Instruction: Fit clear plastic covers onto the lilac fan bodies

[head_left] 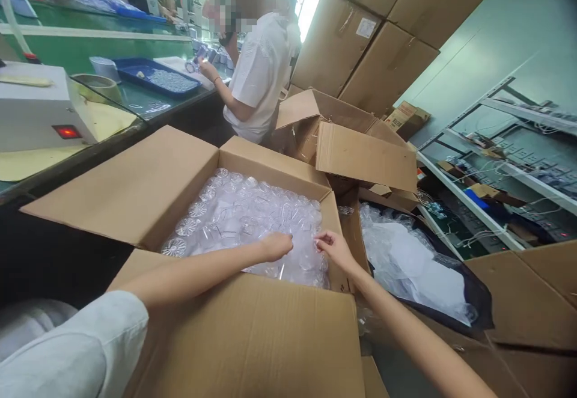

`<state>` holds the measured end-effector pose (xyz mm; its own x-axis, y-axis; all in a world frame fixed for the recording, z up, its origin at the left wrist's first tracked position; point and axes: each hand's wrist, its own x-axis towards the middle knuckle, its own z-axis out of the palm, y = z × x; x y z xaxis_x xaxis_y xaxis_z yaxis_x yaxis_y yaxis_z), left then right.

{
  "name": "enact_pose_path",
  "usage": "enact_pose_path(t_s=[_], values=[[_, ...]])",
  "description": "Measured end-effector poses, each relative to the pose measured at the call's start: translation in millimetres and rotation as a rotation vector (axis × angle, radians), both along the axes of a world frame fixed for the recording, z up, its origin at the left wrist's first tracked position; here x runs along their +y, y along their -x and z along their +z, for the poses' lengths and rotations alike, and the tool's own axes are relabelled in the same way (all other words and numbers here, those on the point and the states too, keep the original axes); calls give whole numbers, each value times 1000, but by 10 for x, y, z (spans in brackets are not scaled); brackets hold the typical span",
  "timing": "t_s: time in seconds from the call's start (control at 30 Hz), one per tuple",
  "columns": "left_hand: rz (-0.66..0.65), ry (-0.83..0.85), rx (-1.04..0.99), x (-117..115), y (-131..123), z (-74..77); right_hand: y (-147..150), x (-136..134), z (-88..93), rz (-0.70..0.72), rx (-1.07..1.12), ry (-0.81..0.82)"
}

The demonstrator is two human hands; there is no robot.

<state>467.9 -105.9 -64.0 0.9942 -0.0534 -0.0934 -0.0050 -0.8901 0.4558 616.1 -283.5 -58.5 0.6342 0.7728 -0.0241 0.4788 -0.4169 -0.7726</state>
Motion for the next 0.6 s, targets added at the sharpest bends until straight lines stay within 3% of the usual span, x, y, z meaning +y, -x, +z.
enact_pose_path(t_s=[0.17, 0.33, 0.4, 0.47, 0.6], values=[[224, 225, -153, 105, -86, 321, 1, 204, 454, -46, 32, -125], [250, 345, -240, 211, -71, 592, 215, 597, 634, 55, 32, -78], [330, 299, -245, 425, 69, 644, 255, 525, 611, 65, 13, -12], [488, 205, -262, 737, 321, 709, 254, 288, 511, 58, -34, 96], [789, -15, -365, 1327, 975, 921, 213, -272, 101, 163, -117, 414]])
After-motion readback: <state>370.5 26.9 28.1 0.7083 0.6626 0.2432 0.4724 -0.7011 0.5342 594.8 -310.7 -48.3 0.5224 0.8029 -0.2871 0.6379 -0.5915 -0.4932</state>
